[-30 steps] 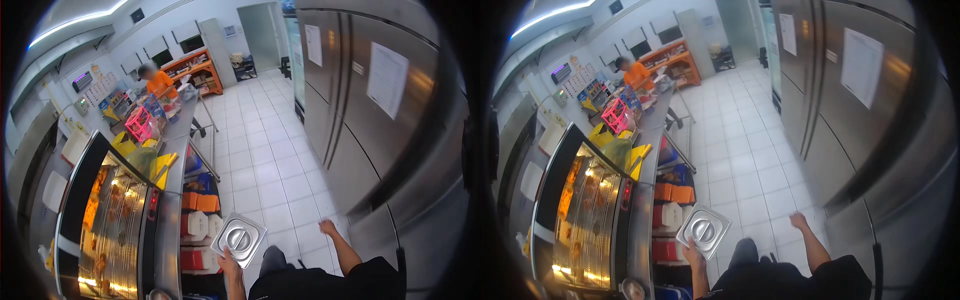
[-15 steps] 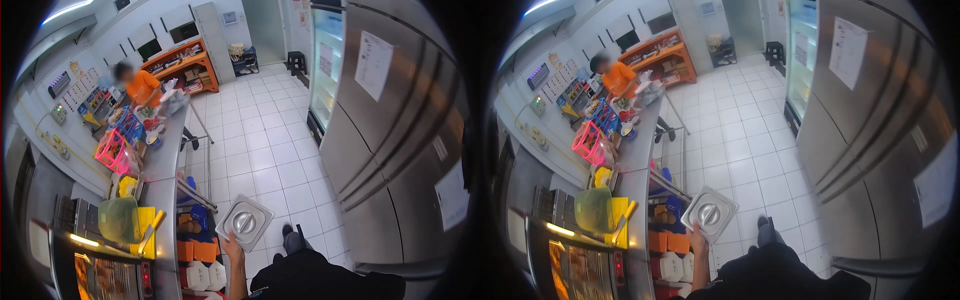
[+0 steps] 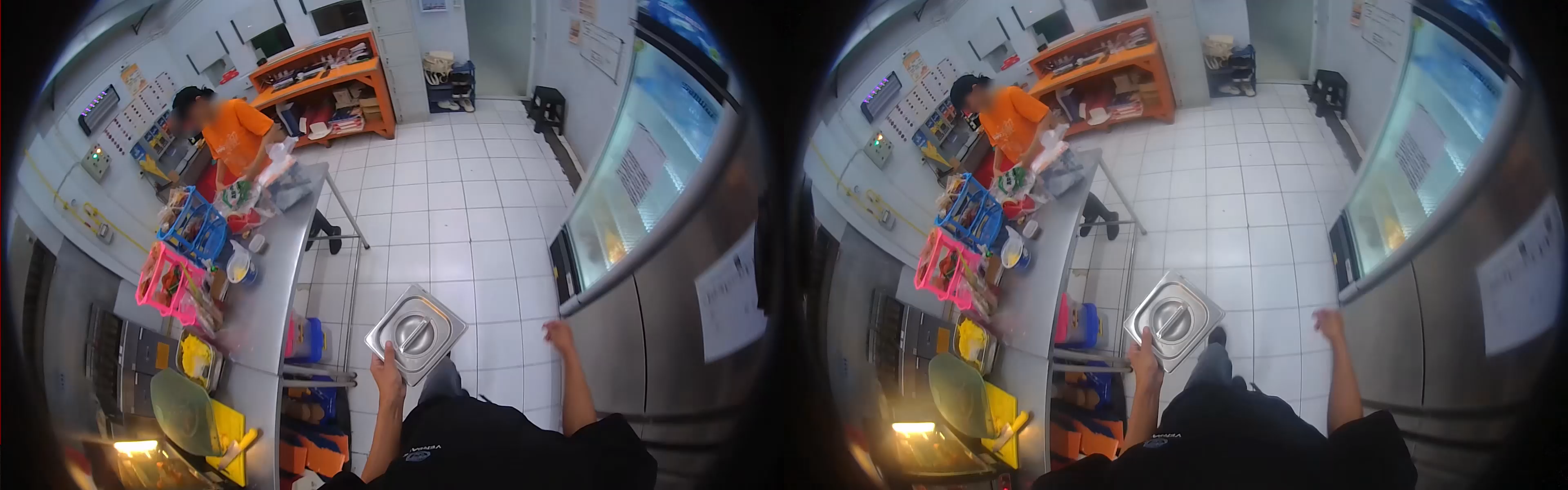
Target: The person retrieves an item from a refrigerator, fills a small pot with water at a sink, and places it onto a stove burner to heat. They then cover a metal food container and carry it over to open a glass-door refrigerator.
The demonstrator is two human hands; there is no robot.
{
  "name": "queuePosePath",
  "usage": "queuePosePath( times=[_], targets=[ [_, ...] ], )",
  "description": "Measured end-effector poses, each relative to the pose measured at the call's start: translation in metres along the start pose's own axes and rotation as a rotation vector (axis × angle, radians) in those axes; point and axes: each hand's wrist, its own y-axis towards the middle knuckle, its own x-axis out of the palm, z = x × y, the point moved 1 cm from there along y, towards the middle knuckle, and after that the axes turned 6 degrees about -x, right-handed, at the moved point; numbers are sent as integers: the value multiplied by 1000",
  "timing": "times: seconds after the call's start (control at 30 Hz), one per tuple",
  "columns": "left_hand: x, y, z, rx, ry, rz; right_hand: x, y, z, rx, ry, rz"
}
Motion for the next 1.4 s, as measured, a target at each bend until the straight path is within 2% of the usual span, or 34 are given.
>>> queuePosePath(
  times=[0.03, 0.07, 0.1, 0.17, 0.23, 0.3, 0.33, 0.37, 0.4, 0.47, 0.6, 0.67, 0.73, 0.77, 0.83, 0.87, 0.97, 1.03, 1.07, 1.13, 1.17, 1.23, 1.27, 1.3, 1.33, 1.37, 1.4],
  targets=[
    [20, 27, 2, -6, -23, -4, -26, 52, -46, -113, 19, 25],
    [47, 52, 6, 35, -16, 38, -41, 106, -59, -159, 173, 107],
    [66, 88, 8, 20, 59, 49, -62, 149, -72, -122, 143, 150],
    [93, 139, 12, -56, 234, 49, -108, 197, -113, 29, 154, 265],
    [135, 203, 7, 42, 197, 81, -155, 239, -111, 385, 251, 297],
    [188, 248, 28, 53, 148, -31, -210, 286, -78, 312, 246, 415],
    [211, 271, 35, 47, 112, -96, -231, 296, -87, 235, 343, 591],
    [231, 298, 37, -1, 129, -114, -257, 309, -126, 323, 333, 723],
    [242, 328, 39, -36, 145, -129, -293, 336, -99, 246, 278, 752],
    [275, 382, 39, -27, 153, -201, -335, 367, -177, 253, 256, 959],
    [345, 474, 31, -47, 167, -258, -419, 485, -182, 162, -42, 1100],
    [376, 515, 15, -84, 200, -221, -434, 556, -169, 225, 45, 1056],
    [401, 550, 20, -37, 237, -168, -440, 622, -149, 233, -45, 1107],
    [423, 565, 5, -30, 230, -149, -452, 641, -157, 261, -20, 1248],
    [473, 561, 22, 78, 432, -123, -431, 661, -158, 363, 42, 1494],
    [489, 575, 26, 49, 410, -199, -427, 667, -158, 364, 53, 1615],
    [564, 597, 37, -121, 373, -400, -421, 650, -171, 252, 229, 1690],
    [604, 635, 27, -291, 435, -541, -414, 639, -178, 317, 77, 1625],
    [611, 669, 13, -226, 635, -511, -389, 635, -185, 368, 173, 1623],
    [664, 714, -14, -184, 716, -689, -343, 637, -207, 329, 393, 1715],
    [696, 713, -30, -238, 601, -863, -316, 631, -209, 254, 500, 1775],
    [750, 724, -60, -355, 694, -1022, -254, 622, -219, 136, 404, 1985],
    [778, 723, -75, -414, 738, -1083, -223, 608, -222, 88, 549, 2025],
    [798, 729, -101, -350, 824, -1116, -191, 589, -225, 276, 405, 2005],
    [820, 730, -124, -272, 923, -1189, -164, 575, -229, 285, 418, 2122],
    [843, 712, -144, -393, 779, -1228, -149, 561, -242, 232, 565, 2306],
    [862, 703, -161, -446, 786, -1271, -109, 535, -222, 289, 518, 2456]
  ],
)
